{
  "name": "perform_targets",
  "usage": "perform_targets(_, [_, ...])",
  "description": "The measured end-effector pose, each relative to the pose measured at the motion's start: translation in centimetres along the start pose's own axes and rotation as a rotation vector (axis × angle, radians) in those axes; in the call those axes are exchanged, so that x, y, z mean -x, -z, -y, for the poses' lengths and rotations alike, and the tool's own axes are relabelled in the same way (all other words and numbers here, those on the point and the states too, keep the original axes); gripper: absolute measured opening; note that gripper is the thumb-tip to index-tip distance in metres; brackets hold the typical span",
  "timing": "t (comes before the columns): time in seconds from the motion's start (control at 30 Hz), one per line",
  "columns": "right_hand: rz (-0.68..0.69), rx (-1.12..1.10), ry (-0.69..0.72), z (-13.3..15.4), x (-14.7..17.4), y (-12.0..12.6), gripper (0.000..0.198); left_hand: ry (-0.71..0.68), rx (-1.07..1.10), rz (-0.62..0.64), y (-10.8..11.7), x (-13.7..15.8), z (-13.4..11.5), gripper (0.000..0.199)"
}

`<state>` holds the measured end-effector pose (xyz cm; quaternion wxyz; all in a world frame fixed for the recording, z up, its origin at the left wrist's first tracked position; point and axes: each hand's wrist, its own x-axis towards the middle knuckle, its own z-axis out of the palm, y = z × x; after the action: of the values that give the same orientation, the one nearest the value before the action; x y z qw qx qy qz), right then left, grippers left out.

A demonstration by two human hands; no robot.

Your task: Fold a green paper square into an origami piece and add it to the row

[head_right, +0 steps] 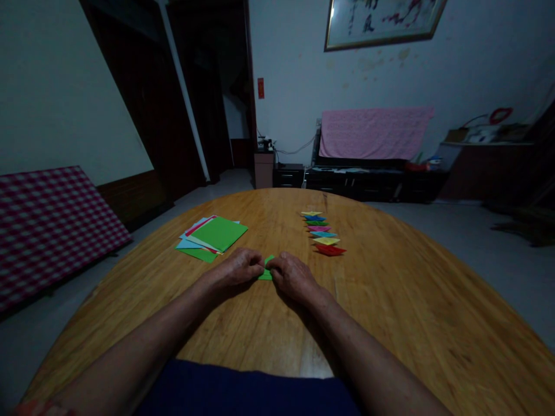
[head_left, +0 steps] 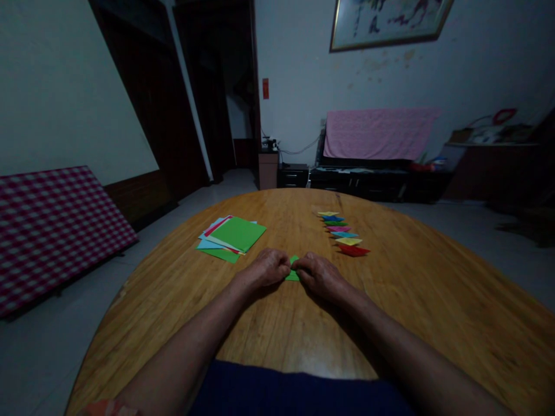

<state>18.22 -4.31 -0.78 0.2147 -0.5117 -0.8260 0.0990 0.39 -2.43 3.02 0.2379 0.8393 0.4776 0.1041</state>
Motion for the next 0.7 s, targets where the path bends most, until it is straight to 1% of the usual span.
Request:
perform_targets(0.1, [0.0,-0.006,0.0,0.1,0.0,0.1,0.024,0.022,-0.028,-0.024,-0.6,-0.4,0.4,0.018])
perform_targets(0.27, [-0.002,-0.028,0.0,0.0,0.0,0.0,0.022,0.094,-0.114,-0.092,-1.4,-1.3,0.2,0.019])
perform_targets(0.5, [-0.012,-0.038,-0.001,-0.1,0.0,-0.1,0.024,0.046,-0.156,-0.044,-0.9,-0.8,-0.4,0.019])
perform_targets(0.7, [0.003,-0.037,-0.011,0.2,0.0,0.2,0.024,0.083,-0.145,-0.015,-0.3,-0.3,-1.0,0.02])
